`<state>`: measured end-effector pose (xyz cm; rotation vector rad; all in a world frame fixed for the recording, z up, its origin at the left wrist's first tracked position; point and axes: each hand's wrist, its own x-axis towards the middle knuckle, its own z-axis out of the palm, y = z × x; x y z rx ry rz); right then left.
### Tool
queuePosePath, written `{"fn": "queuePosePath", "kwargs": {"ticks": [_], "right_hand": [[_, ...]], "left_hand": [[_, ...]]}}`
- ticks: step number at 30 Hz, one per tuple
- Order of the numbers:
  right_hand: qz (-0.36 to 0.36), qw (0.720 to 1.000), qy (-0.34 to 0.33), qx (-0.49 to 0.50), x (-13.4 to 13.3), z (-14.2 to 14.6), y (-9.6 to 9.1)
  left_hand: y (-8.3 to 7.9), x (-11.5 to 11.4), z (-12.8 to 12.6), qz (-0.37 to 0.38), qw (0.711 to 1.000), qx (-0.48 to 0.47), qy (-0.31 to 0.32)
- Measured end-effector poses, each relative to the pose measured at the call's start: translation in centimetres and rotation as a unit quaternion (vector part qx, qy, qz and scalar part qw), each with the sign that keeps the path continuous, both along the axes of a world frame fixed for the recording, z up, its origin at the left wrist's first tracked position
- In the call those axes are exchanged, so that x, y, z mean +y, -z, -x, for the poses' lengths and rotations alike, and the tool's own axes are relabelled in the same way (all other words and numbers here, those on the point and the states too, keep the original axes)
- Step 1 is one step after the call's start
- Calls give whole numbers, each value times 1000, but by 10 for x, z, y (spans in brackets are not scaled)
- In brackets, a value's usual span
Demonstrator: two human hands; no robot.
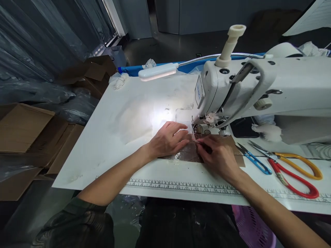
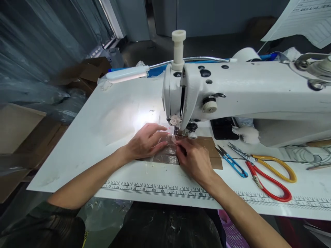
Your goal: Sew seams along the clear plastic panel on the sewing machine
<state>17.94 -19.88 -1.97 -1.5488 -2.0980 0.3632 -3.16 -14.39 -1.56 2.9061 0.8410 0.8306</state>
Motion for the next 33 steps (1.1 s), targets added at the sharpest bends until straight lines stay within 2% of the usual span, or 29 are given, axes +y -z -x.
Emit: {"fn": "queuePosePath", "kwargs": {"ticks": [2,5,9,11,14,21,25,28,33], "right_hand": [[-15,998,-10,-57,-4,5,0],[-11,992,-48,-119,-4,5,-6],[37,985,-164,-45,13,-14,-16],[71,988,-136,-26,25,-25,-18],[108,989,-82,-49,34,-32,-12],[-41,985,-151,-74,27,-26,3],[-49,981,-158,-102,28,-27,4],[-48,978,-161,-121,28,-27,5],[-54,975,-156,-152,26,-23,4]], "left_hand": [[1,-6,-6,-23,999,-25,11],[3,-9,-12,9,999,10,47],[6,-4,-7,63,996,27,61],[7,-2,-2,66,995,14,74],[8,-2,1,53,996,12,75],[3,-4,-3,-34,999,-3,35],[1,-5,-7,-39,998,-7,45],[3,-6,-9,-21,998,-1,60],[7,-8,-10,11,999,-1,49]]}}
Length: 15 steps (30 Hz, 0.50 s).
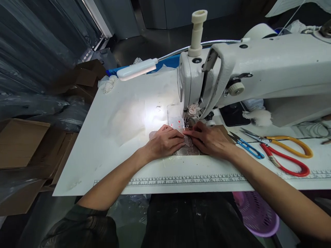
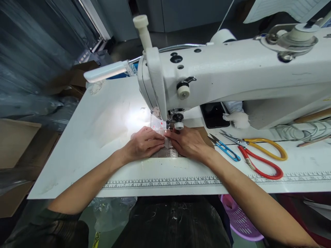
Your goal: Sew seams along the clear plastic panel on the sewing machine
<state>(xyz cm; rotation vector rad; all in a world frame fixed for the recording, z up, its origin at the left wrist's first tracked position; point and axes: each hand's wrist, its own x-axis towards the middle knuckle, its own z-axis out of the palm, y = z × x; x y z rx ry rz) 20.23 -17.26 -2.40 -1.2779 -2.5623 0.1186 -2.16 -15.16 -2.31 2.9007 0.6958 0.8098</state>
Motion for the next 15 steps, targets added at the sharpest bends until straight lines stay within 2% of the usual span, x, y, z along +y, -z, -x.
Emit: {"fn": "queuePosePath", "kwargs": {"ticks": [4,10,15], "right_hand": [[-4,1000,10,11,-2,2,4],[40,991,16,123,-4,-5,13],[23,995,-24,91,-5,-6,8]], "left_hand": [[1,0,1,-24,1000,5,-3],[1,1,6,-84,996,24,16],[0,3,9,-102,994,42,26]]}}
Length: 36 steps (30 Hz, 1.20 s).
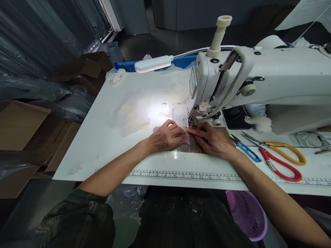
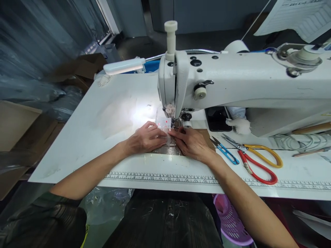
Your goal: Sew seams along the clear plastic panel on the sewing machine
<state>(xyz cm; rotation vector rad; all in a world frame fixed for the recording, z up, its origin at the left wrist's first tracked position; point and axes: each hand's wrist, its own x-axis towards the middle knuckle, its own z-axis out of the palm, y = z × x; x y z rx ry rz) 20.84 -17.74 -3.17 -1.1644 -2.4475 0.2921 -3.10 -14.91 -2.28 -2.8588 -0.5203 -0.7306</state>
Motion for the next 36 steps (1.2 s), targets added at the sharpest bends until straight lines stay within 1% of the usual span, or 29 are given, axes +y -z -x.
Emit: {"fn": "queuePosePath", "kwargs": {"ticks": [5,11,13,18,21,25,31,33,36], "right_hand": [[-29,999,1,-42,-1,4,-1],[-36,997,27,-61,-4,9,-1],[-27,998,27,-49,-4,8,-1],[32,998,25,37,-3,0,1],[53,996,20,65,-1,-4,2],[54,995,24,77,0,-6,-1],[55,993,34,95,-2,-6,-7],[58,994,25,88,-5,-6,-9],[63,997,-8,48,-9,-4,-12]], "left_hand": [[0,0,1,25,999,27,6],[0,2,1,52,998,34,7],[0,2,1,52,998,29,3],[0,0,0,20,1000,15,-9],[1,0,-1,13,1000,13,-10],[2,1,-1,26,1000,12,-4],[2,1,0,45,999,25,-12],[1,1,0,46,998,28,-12],[0,0,-1,46,998,32,-14]]}}
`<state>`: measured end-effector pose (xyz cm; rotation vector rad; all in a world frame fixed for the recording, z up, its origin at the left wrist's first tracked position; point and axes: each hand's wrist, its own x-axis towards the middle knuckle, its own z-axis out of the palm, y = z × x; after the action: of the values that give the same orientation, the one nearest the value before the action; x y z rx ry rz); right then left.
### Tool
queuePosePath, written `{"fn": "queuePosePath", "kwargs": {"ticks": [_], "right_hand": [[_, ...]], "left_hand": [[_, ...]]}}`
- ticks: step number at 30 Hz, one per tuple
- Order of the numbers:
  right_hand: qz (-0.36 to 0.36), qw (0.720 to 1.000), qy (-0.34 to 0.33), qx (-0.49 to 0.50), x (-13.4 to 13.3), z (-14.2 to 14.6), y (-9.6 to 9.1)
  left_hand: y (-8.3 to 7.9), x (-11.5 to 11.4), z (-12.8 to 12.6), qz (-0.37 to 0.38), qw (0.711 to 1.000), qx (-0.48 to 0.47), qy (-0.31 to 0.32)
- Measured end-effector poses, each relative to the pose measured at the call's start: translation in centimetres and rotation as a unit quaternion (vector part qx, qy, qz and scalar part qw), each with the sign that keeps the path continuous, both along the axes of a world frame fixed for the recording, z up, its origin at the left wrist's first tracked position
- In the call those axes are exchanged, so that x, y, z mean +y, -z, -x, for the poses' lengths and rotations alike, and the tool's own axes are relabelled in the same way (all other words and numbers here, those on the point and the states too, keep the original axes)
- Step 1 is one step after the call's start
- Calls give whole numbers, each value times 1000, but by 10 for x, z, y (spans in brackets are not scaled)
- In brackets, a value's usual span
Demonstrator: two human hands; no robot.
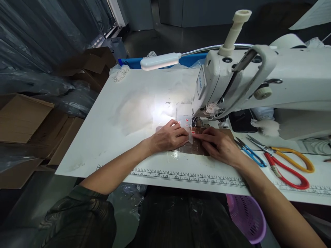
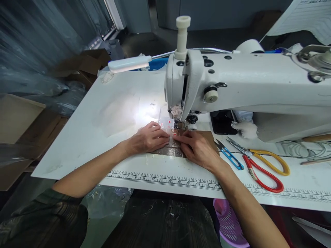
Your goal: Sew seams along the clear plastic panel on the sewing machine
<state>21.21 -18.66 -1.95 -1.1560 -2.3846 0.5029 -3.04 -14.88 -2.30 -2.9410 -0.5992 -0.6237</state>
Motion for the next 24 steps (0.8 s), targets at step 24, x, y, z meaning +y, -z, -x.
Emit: {"fn": "queuePosePath", "kwargs": {"ticks": [24], "right_hand": [[-89,990,-13,-111,-8,8,3]], "left_hand": [[-8,1,2,31,997,-53,-35]]}}
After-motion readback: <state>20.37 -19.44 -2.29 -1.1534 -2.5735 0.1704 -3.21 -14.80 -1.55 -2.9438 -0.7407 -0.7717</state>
